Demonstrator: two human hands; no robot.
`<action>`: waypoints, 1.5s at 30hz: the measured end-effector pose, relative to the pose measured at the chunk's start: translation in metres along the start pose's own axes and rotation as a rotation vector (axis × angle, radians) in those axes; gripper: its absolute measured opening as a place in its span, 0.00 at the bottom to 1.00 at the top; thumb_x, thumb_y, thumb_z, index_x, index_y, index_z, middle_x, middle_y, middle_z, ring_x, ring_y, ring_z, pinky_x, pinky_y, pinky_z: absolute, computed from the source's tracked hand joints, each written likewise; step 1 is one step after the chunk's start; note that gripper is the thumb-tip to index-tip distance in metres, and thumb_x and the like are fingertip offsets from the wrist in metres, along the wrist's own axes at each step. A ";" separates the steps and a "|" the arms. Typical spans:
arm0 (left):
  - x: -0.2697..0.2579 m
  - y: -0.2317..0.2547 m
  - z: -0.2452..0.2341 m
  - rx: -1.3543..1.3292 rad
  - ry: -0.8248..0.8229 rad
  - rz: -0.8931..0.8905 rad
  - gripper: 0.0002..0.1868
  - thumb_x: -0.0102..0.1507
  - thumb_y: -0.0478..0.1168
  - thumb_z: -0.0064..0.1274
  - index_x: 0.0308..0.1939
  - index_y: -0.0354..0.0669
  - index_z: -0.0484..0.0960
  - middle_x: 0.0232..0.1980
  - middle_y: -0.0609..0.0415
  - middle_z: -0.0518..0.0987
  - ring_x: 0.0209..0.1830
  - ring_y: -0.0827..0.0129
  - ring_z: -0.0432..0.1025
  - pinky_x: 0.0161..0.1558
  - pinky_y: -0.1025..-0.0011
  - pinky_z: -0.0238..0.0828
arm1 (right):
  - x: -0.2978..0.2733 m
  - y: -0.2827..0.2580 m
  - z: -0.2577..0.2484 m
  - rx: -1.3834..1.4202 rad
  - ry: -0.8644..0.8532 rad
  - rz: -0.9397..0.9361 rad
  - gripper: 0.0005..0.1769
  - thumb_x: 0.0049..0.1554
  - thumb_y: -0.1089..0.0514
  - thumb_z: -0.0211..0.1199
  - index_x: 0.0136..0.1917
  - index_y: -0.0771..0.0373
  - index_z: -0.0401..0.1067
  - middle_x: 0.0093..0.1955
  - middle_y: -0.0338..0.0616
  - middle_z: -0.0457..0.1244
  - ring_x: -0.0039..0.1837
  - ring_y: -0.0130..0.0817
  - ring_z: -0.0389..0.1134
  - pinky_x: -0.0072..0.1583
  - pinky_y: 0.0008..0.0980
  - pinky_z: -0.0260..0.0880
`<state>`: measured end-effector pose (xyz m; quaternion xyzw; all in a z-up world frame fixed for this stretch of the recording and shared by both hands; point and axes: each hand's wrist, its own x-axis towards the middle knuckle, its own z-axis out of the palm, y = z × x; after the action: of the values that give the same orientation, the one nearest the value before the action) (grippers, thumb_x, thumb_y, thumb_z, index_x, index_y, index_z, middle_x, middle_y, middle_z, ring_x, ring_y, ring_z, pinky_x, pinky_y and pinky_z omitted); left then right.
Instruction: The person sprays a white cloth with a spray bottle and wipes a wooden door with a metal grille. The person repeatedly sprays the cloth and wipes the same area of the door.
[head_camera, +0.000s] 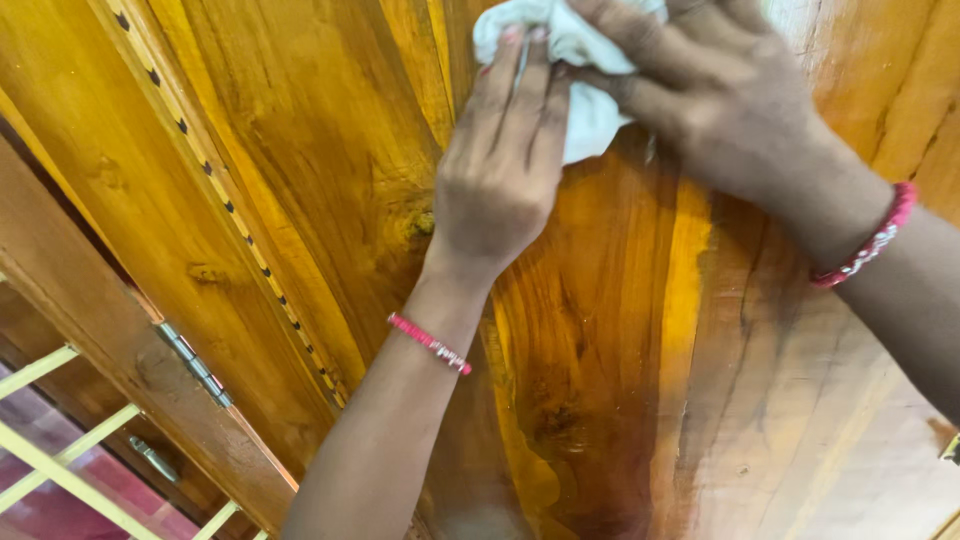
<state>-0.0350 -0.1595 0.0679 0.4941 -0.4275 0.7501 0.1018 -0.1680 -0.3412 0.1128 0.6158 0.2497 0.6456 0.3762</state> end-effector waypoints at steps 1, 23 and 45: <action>0.007 0.001 0.002 -0.010 0.003 0.014 0.10 0.74 0.31 0.52 0.57 0.34 0.85 0.69 0.43 0.75 0.74 0.50 0.67 0.71 0.55 0.75 | -0.006 0.005 0.004 0.025 -0.003 0.021 0.13 0.65 0.59 0.65 0.63 0.60 0.80 0.72 0.47 0.65 0.67 0.38 0.68 0.65 0.36 0.68; 0.009 0.036 0.010 0.086 -0.043 -0.078 0.13 0.77 0.33 0.51 0.65 0.39 0.83 0.74 0.46 0.71 0.78 0.53 0.62 0.79 0.55 0.67 | -0.033 -0.002 0.005 0.351 0.045 0.182 0.14 0.68 0.62 0.62 0.64 0.70 0.77 0.74 0.56 0.64 0.73 0.50 0.66 0.73 0.49 0.64; -0.028 0.053 -0.026 0.029 -0.165 -0.060 0.07 0.72 0.33 0.57 0.53 0.34 0.86 0.66 0.40 0.78 0.72 0.47 0.68 0.65 0.61 0.79 | -0.052 -0.041 -0.010 0.415 -0.004 0.116 0.15 0.57 0.61 0.67 0.56 0.72 0.78 0.75 0.58 0.60 0.72 0.50 0.66 0.74 0.49 0.65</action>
<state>-0.0681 -0.1653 0.0121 0.5684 -0.4084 0.7096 0.0817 -0.1729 -0.3572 0.0478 0.6949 0.3407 0.5996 0.2040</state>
